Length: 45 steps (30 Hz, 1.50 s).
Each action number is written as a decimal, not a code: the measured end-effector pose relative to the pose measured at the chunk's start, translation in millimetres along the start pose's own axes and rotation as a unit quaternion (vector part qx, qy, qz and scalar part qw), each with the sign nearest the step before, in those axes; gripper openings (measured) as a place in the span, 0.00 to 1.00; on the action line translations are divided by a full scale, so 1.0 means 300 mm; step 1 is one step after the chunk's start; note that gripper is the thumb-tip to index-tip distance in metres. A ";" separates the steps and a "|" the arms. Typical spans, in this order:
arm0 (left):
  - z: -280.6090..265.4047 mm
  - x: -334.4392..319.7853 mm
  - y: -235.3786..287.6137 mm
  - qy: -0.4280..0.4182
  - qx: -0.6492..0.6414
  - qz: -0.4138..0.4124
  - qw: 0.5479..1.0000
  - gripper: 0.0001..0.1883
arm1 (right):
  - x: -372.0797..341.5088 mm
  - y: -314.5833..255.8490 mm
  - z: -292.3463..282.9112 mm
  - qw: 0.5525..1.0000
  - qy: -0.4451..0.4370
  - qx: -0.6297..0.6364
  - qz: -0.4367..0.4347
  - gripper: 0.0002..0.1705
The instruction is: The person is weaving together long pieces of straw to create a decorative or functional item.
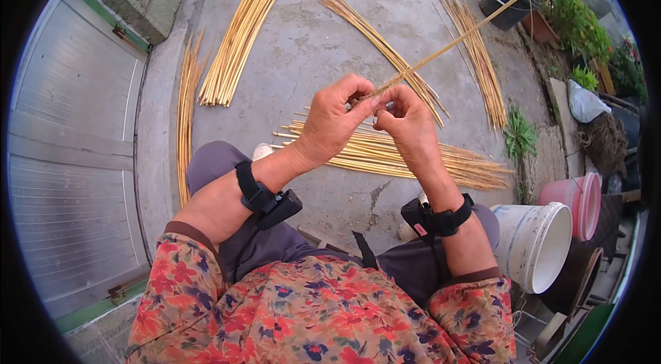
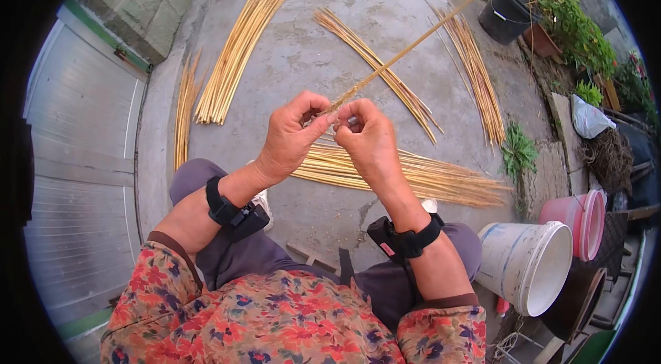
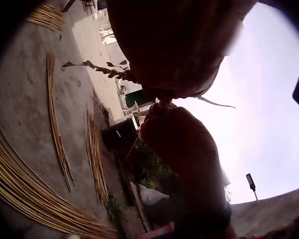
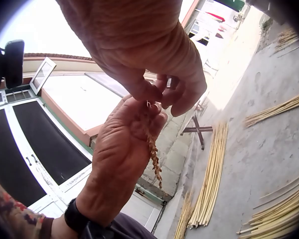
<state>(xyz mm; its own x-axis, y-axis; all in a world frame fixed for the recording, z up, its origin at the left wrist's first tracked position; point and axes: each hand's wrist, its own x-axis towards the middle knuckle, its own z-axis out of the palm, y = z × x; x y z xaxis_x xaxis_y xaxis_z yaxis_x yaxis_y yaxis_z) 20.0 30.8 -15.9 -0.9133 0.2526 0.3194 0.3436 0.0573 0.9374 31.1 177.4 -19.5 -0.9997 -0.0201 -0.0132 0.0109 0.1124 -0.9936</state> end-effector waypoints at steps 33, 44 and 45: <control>-0.033 0.037 -0.025 -0.005 -0.189 -0.111 0.976 0.06 | -0.041 -0.038 -0.025 0.948 -0.082 0.285 0.115 0.12; -0.041 0.037 -0.023 -0.008 -0.223 -0.099 0.970 0.05 | -0.034 -0.016 -0.014 0.975 -0.040 0.209 0.063 0.11; -0.042 0.036 -0.025 -0.008 -0.223 -0.099 0.970 0.05 | -0.034 -0.016 -0.014 0.979 -0.032 0.192 0.054 0.11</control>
<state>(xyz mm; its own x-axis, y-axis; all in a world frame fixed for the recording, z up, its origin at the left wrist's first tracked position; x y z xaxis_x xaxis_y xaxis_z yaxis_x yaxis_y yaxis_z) 4.8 21.0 -17.7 -0.9471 0.2940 0.1286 0.0303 -0.3170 0.9479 41.0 181.2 -14.0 -0.9891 -0.0924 -0.1148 0.1356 -0.2645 -0.9548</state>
